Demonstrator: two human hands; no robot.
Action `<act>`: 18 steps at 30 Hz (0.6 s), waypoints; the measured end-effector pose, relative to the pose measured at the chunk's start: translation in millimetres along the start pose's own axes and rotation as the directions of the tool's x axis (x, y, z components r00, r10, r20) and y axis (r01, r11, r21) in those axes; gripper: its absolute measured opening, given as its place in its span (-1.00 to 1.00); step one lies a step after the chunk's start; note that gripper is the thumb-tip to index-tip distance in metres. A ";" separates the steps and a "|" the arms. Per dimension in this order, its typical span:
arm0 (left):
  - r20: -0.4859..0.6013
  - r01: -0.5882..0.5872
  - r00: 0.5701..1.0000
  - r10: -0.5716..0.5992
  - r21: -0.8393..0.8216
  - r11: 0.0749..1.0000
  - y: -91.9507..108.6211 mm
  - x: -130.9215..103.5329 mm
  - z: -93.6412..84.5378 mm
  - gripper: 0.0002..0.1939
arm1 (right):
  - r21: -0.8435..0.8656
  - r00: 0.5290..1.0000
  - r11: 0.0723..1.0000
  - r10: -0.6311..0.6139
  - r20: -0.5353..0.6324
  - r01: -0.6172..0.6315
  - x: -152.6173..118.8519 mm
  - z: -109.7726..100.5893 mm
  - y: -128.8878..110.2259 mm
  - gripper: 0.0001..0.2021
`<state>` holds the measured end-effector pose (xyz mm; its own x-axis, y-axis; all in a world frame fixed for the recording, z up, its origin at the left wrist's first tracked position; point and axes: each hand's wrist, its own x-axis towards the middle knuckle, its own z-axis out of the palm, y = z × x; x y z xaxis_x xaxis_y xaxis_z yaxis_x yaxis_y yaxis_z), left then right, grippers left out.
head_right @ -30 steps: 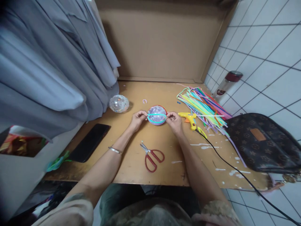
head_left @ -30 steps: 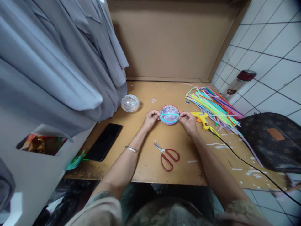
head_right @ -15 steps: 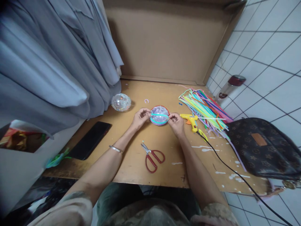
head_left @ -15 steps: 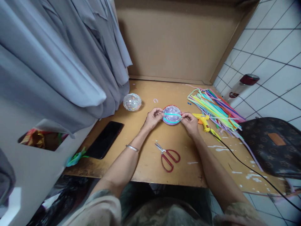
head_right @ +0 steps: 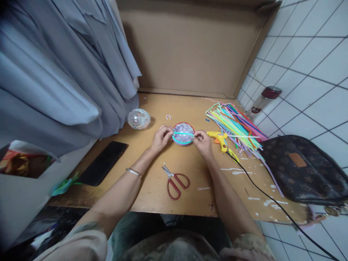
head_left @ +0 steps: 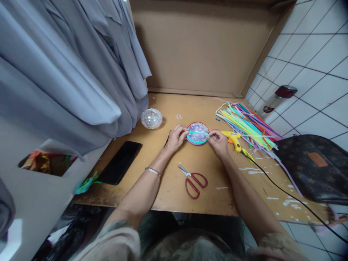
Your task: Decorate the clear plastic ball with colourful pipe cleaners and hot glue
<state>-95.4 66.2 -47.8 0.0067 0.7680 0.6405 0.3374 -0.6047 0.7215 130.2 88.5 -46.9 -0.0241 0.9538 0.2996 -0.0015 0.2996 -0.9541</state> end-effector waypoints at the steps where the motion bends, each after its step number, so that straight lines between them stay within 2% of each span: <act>1: 0.001 -0.037 0.999 0.037 0.059 0.998 -0.8 0.2 -0.2 -0.68 | 0.006 1.000 1.000 0.001 -0.002 -0.001 0.0 0.1 0.4 -0.72; 5: 0.037 -0.123 0.992 0.118 0.178 0.976 -4.8 0.5 0.1 -0.70 | -0.011 1.000 1.000 -0.007 0.018 0.008 0.1 -0.3 2.5 -0.70; 12: 0.077 -0.154 0.987 0.140 0.233 0.960 -3.5 0.1 -0.7 -0.76 | -0.016 1.000 1.000 -0.020 0.016 0.020 0.0 -0.1 3.8 -0.71; 18: 0.090 -0.136 0.990 0.113 0.324 0.936 -2.7 0.2 0.2 -0.80 | -0.042 0.999 0.999 -0.030 0.024 0.031 -0.5 0.2 2.9 -0.71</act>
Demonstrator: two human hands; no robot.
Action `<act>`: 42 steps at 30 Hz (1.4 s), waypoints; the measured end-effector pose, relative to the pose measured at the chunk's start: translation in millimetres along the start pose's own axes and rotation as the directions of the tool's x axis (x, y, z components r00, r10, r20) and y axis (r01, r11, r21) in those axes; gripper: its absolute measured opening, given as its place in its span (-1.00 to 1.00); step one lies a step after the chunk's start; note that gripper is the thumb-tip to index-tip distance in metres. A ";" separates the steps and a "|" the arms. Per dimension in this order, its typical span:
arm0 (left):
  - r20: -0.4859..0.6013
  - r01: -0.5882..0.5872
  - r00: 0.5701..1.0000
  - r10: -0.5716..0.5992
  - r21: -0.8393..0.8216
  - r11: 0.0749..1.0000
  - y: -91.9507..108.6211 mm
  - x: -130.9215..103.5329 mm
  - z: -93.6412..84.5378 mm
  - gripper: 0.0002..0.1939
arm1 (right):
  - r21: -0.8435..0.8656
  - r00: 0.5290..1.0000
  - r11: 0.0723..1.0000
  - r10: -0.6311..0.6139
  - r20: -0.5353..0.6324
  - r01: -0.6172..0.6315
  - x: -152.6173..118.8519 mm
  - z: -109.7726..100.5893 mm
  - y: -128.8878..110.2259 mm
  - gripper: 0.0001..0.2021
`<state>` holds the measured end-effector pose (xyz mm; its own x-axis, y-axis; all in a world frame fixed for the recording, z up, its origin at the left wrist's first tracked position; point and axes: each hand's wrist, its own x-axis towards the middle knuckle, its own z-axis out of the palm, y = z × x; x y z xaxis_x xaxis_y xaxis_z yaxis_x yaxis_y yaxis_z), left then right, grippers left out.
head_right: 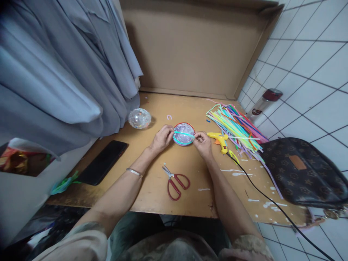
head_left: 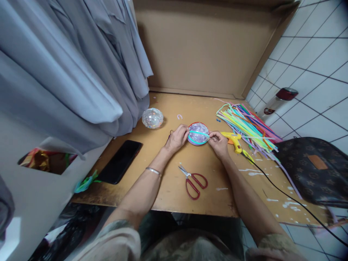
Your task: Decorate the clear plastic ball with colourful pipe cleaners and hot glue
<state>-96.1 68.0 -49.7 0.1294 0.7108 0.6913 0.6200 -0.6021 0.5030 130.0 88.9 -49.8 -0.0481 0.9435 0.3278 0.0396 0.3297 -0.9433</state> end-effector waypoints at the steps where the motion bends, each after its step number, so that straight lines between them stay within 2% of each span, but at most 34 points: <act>1: -0.004 -0.003 1.000 0.003 0.009 1.000 -0.2 0.0 0.6 -0.80 | 0.000 1.000 1.000 0.000 -0.001 0.000 -0.2 0.3 -0.3 -0.70; 5: -0.031 -0.012 0.999 0.013 0.011 1.000 -0.7 0.1 1.9 -0.80 | 0.011 1.000 1.000 -0.009 -0.018 0.009 -1.3 2.2 -1.6 -0.71; 11: -0.046 0.020 0.999 -0.024 -0.094 0.995 -0.9 1.4 -0.1 -0.81 | 0.005 1.000 1.000 -0.029 -0.012 0.029 -2.0 3.1 -1.6 -0.73; 19: -0.064 0.160 0.982 -0.180 -0.239 0.958 -1.9 1.5 -0.6 -0.82 | -0.011 0.998 0.998 -0.062 -0.012 0.062 -1.3 3.4 -0.6 -0.77; 24: -0.038 0.264 0.953 -0.301 -0.383 0.885 -4.8 1.7 3.2 -0.82 | 0.002 0.998 0.999 -0.053 -0.019 0.053 -1.6 4.0 -3.4 -0.76; 30: -0.059 0.217 0.965 -0.255 -0.362 0.907 -9.1 4.2 2.4 -0.76 | -0.019 0.999 0.999 -0.044 0.000 0.044 -2.6 2.9 -7.5 -0.79; 36: -0.016 0.269 0.949 -0.314 -0.475 0.838 -5.7 3.3 3.5 -0.71 | -0.024 0.998 0.998 -0.055 -0.001 0.055 -2.6 2.2 -7.9 -0.83; 42: -0.016 0.284 0.944 -0.328 -0.462 0.840 -6.8 2.4 3.5 -0.61 | -0.006 0.999 0.999 -0.047 -0.012 0.047 -1.4 1.4 -5.8 -0.85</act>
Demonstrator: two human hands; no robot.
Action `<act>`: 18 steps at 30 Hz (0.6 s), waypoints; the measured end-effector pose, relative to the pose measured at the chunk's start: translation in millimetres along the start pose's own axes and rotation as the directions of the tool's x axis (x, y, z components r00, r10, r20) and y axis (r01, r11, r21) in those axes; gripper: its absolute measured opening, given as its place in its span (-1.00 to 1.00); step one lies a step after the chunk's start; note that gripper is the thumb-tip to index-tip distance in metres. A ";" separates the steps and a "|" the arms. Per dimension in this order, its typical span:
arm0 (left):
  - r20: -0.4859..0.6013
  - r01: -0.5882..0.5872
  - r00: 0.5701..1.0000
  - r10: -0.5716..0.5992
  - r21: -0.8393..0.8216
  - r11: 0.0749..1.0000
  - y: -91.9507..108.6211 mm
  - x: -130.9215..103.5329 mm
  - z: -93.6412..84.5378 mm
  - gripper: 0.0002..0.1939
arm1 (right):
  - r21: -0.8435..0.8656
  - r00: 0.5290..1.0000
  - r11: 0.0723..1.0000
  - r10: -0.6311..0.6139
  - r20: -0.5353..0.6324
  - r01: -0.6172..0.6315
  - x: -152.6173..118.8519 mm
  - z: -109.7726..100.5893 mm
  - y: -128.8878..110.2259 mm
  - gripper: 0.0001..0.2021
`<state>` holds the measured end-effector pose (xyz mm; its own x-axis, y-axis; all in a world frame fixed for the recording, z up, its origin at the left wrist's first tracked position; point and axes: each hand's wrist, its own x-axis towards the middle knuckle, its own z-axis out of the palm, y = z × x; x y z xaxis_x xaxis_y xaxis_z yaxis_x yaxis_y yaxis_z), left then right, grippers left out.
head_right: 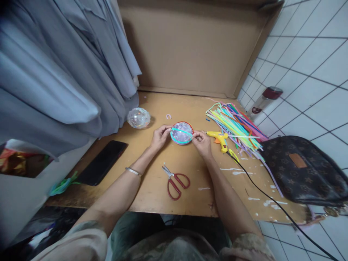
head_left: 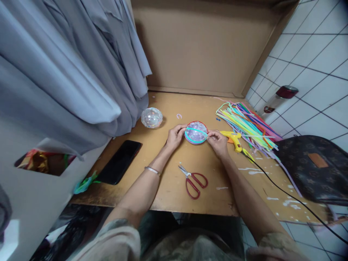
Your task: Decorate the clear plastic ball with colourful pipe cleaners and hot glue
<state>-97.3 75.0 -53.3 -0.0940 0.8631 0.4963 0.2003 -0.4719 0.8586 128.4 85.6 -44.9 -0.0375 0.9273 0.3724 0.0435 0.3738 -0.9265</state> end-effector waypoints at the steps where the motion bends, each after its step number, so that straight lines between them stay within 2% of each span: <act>1: -0.007 0.004 1.000 -0.004 -0.003 1.000 -1.2 0.2 -0.2 -0.61 | 0.006 1.000 1.000 0.007 0.002 -0.007 0.3 -0.3 0.8 -0.84; 9: -0.040 0.094 0.994 -0.098 -0.096 0.991 -10.1 2.0 0.2 -0.58 | 0.120 0.994 0.986 0.110 0.016 -0.111 1.3 0.4 7.2 -0.69; 14: -0.030 0.170 0.984 -0.177 -0.168 0.971 -10.8 3.1 -0.2 -0.60 | 0.140 0.995 0.985 0.103 0.014 -0.104 0.2 1.8 6.8 -0.63; 18: -0.074 0.137 0.987 -0.143 -0.089 0.987 -9.9 4.5 -2.9 -0.69 | 0.150 0.994 0.983 0.107 0.008 -0.107 -0.2 3.1 7.9 -0.62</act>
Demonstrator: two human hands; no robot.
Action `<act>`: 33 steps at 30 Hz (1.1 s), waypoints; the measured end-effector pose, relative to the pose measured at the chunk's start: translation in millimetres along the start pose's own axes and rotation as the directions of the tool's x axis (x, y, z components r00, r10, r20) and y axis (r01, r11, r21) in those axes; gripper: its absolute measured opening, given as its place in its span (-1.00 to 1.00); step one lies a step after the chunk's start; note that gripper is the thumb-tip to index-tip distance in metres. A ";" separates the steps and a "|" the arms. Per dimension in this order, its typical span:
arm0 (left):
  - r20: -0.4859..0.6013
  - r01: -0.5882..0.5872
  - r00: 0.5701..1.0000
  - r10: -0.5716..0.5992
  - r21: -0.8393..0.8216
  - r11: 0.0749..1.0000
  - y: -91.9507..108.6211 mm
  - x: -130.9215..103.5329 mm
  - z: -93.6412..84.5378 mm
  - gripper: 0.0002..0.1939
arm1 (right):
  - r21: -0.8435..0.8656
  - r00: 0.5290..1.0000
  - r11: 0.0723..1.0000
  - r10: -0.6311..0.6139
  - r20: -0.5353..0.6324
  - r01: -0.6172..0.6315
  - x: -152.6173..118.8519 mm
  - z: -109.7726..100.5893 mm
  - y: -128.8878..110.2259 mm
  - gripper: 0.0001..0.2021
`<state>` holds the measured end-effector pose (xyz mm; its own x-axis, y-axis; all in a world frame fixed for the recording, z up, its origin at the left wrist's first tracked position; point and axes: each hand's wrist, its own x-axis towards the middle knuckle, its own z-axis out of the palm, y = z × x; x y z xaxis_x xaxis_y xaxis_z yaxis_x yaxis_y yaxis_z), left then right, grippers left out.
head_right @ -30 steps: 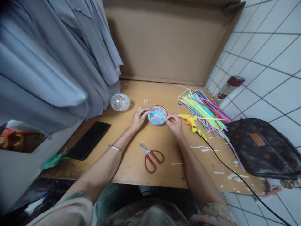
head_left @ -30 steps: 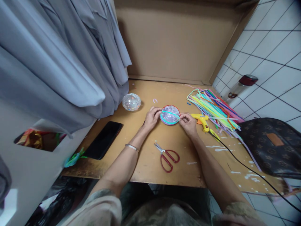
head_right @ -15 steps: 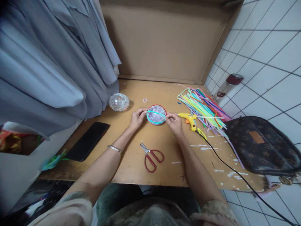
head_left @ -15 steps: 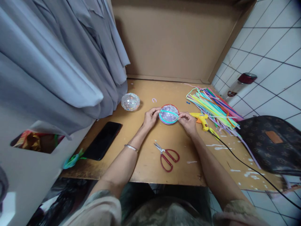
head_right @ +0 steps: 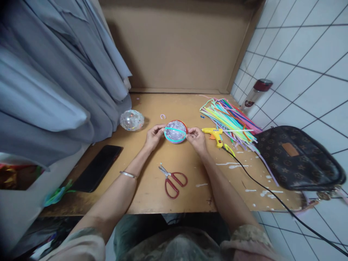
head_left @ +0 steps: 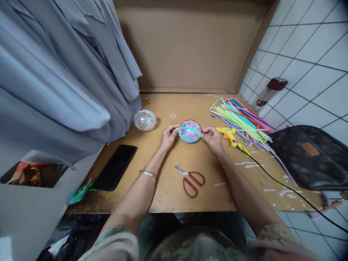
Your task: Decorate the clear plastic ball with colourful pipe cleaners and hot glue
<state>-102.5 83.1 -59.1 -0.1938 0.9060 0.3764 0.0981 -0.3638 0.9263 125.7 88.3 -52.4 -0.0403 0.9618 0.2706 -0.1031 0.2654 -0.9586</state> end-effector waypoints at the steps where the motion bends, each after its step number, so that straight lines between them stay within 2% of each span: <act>1: -0.013 -0.022 1.000 0.023 0.032 0.999 0.6 0.2 -0.7 -0.72 | 0.001 1.000 1.000 0.001 0.002 -0.001 0.0 0.3 0.4 -0.61; 3: -0.022 -0.042 0.999 0.043 0.067 0.997 2.0 0.3 -1.6 -0.76 | -0.002 1.000 1.000 0.001 0.009 -0.001 0.2 0.9 1.1 -0.61; 9: 0.001 0.029 1.000 -0.029 0.016 0.999 5.8 -1.9 -0.3 -0.70 | 0.004 1.000 1.000 0.002 0.006 -0.002 0.4 2.1 1.2 -0.60; 22: 0.014 -0.108 0.994 0.108 0.252 0.962 7.1 -2.4 -1.3 -0.73 | -0.009 1.000 1.000 -0.006 0.007 0.006 -2.6 7.6 -2.1 -0.63; 25: -0.005 -0.073 0.997 0.077 0.261 0.963 9.1 -5.0 -1.8 -0.67 | -0.033 1.000 0.999 -0.020 0.006 0.021 -4.8 10.4 -4.1 -0.63; 29: -0.027 -0.036 0.999 0.043 0.211 0.977 17.5 -10.8 -1.2 -0.49 | -0.070 1.000 0.997 -0.028 0.000 0.028 -6.4 12.6 -6.7 -0.67; 33: 0.028 -0.107 0.994 0.103 0.278 0.955 27.4 -15.3 1.2 -0.38 | -0.094 0.999 0.995 -0.028 -0.019 0.026 -7.4 14.3 -7.9 -0.70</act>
<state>-95.7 59.5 -39.5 -0.1550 0.8695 0.4689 0.3860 -0.3836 0.8390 112.6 78.2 -45.6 -0.0180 0.9550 0.2959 -0.0101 0.2958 -0.9552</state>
